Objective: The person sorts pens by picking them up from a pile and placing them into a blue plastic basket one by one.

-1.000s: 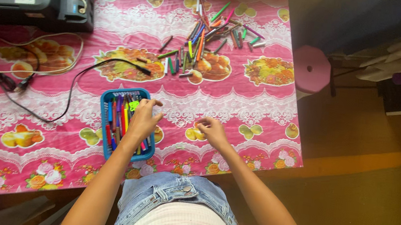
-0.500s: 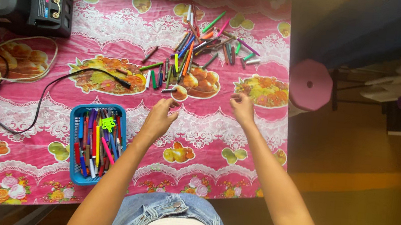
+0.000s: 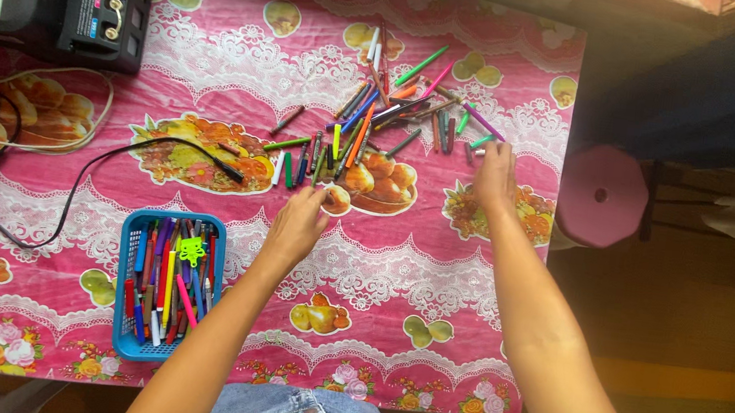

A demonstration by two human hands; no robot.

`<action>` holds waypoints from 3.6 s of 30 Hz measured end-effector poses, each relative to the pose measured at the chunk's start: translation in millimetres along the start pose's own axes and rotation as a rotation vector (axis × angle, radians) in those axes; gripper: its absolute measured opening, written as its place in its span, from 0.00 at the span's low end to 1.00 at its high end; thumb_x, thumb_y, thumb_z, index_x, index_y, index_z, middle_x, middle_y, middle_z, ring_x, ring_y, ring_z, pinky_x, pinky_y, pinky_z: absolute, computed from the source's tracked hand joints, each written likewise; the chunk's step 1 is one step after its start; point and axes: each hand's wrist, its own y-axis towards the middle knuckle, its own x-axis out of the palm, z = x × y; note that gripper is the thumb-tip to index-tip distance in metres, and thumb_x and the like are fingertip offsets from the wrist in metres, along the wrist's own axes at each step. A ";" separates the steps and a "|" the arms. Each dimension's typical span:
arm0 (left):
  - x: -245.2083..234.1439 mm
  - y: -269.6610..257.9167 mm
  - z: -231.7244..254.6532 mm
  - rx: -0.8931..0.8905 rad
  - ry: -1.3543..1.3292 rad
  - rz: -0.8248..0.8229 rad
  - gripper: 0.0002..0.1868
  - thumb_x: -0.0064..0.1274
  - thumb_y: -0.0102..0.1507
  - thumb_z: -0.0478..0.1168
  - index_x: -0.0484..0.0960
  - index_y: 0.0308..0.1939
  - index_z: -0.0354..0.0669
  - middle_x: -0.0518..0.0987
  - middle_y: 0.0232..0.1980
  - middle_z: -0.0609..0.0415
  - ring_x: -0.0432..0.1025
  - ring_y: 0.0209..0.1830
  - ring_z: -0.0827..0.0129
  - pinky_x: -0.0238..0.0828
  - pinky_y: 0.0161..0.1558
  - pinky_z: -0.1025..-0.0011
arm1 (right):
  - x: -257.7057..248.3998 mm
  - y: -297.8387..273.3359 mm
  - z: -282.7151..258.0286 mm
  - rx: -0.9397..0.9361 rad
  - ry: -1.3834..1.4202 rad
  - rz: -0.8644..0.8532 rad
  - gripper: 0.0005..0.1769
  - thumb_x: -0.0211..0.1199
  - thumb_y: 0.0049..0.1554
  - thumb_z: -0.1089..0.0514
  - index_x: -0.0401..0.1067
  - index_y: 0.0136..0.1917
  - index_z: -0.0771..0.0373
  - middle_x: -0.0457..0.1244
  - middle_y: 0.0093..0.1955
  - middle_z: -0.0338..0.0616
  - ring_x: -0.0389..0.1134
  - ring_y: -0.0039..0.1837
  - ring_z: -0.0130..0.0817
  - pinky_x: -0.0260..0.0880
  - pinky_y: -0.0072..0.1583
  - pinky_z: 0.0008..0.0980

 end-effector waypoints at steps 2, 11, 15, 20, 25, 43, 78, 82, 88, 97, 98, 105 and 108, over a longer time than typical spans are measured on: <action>8.5 13.3 -1.9 0.039 0.129 0.003 0.15 0.54 0.61 0.33 0.78 0.52 0.41 0.77 0.50 0.44 0.73 0.52 0.49 0.71 0.52 0.54 | -7.9 6.7 -2.9 -0.062 -0.084 0.002 0.28 0.53 0.53 0.78 0.70 0.64 0.61 0.59 0.63 0.55 0.61 0.65 0.53 0.67 0.61 0.49; 43.0 30.5 -23.1 0.148 0.448 -0.003 0.13 0.50 0.61 0.30 0.75 0.50 0.41 0.75 0.49 0.46 0.74 0.49 0.53 0.75 0.45 0.58 | 19.6 13.7 20.9 -0.045 -0.106 -0.006 0.15 0.57 0.60 0.73 0.71 0.60 0.63 0.61 0.59 0.54 0.64 0.61 0.52 0.68 0.62 0.48; 45.4 21.8 -28.4 0.147 0.457 -0.003 0.15 0.48 0.61 0.29 0.73 0.53 0.39 0.75 0.48 0.45 0.74 0.48 0.52 0.76 0.44 0.57 | 17.1 3.2 20.9 -0.045 -0.019 -0.055 0.13 0.61 0.57 0.70 0.72 0.56 0.63 0.63 0.57 0.53 0.67 0.59 0.50 0.69 0.60 0.47; 47.9 18.6 -30.3 0.065 0.357 0.009 0.18 0.45 0.63 0.26 0.69 0.58 0.35 0.76 0.49 0.40 0.75 0.48 0.47 0.77 0.44 0.54 | 2.6 -20.6 -6.1 -0.156 0.037 -0.088 0.13 0.62 0.56 0.70 0.74 0.55 0.62 0.66 0.55 0.52 0.69 0.58 0.49 0.70 0.60 0.46; 52.0 21.6 -46.6 0.024 0.364 -0.024 0.13 0.45 0.64 0.30 0.71 0.52 0.38 0.78 0.49 0.42 0.76 0.50 0.48 0.76 0.46 0.52 | -5.0 -44.0 -40.7 -0.172 -0.018 -0.338 0.08 0.61 0.58 0.64 0.72 0.52 0.63 0.66 0.55 0.49 0.70 0.55 0.42 0.71 0.60 0.42; 34.7 -14.5 -48.6 -0.353 0.175 -0.106 0.34 0.56 0.64 0.46 0.57 0.67 0.34 0.82 0.44 0.32 0.78 0.44 0.39 0.74 0.46 0.47 | 92.2 -147.4 -88.3 -0.544 -0.132 -0.433 0.09 0.55 0.59 0.61 0.68 0.51 0.67 0.68 0.49 0.57 0.71 0.54 0.55 0.71 0.56 0.52; -118.0 -257.6 -176.3 -0.471 -0.040 0.021 0.30 0.54 0.62 0.45 0.67 0.69 0.60 0.84 0.39 0.41 0.78 0.45 0.41 0.73 0.46 0.46 | 187.6 -333.7 -349.3 -0.125 0.644 -0.618 0.16 0.67 0.60 0.50 0.76 0.46 0.68 0.67 0.32 0.44 0.67 0.34 0.26 0.65 0.37 0.33; -133.3 -270.4 -183.8 -0.452 0.052 0.003 0.32 0.55 0.64 0.47 0.65 0.72 0.62 0.84 0.41 0.38 0.78 0.45 0.41 0.73 0.46 0.46 | 186.2 -342.7 -373.5 -0.177 0.595 -0.553 0.16 0.67 0.57 0.51 0.76 0.54 0.63 0.68 0.33 0.43 0.70 0.36 0.27 0.67 0.40 0.34; -141.7 -268.0 -191.9 -0.380 0.065 -0.017 0.35 0.55 0.63 0.48 0.63 0.74 0.62 0.85 0.43 0.43 0.79 0.46 0.43 0.74 0.47 0.47 | 175.0 -340.7 -381.6 -0.126 0.614 -0.550 0.19 0.69 0.55 0.55 0.74 0.59 0.61 0.69 0.36 0.47 0.72 0.38 0.32 0.71 0.42 0.36; -153.5 -229.4 -175.4 -0.252 -0.061 0.023 0.30 0.54 0.63 0.44 0.69 0.69 0.52 0.85 0.44 0.47 0.80 0.46 0.49 0.74 0.47 0.51 | 166.7 -331.2 -373.2 -0.135 0.505 -0.549 0.30 0.68 0.53 0.56 0.66 0.67 0.60 0.70 0.40 0.50 0.73 0.42 0.37 0.71 0.45 0.38; -154.0 -222.9 -171.7 -0.236 -0.064 0.024 0.29 0.54 0.63 0.44 0.70 0.69 0.51 0.85 0.45 0.47 0.80 0.46 0.49 0.74 0.48 0.52 | 165.6 -330.0 -370.8 -0.138 0.507 -0.577 0.30 0.68 0.54 0.55 0.65 0.67 0.60 0.70 0.40 0.49 0.73 0.42 0.37 0.71 0.45 0.38; -139.1 -180.5 -145.8 -0.111 -0.213 0.023 0.21 0.55 0.64 0.43 0.77 0.61 0.45 0.86 0.44 0.47 0.81 0.45 0.55 0.76 0.47 0.59 | 151.5 -320.9 -328.9 -0.080 0.562 -0.623 0.20 0.67 0.56 0.55 0.73 0.61 0.62 0.70 0.41 0.45 0.71 0.40 0.32 0.72 0.43 0.34; -122.1 -164.0 -129.9 -0.131 -0.358 -0.015 0.19 0.55 0.64 0.42 0.79 0.59 0.45 0.85 0.41 0.49 0.82 0.40 0.62 0.75 0.43 0.66 | 136.0 -310.2 -296.2 -0.015 0.623 -0.595 0.19 0.65 0.57 0.55 0.74 0.61 0.62 0.70 0.41 0.43 0.69 0.38 0.30 0.70 0.39 0.31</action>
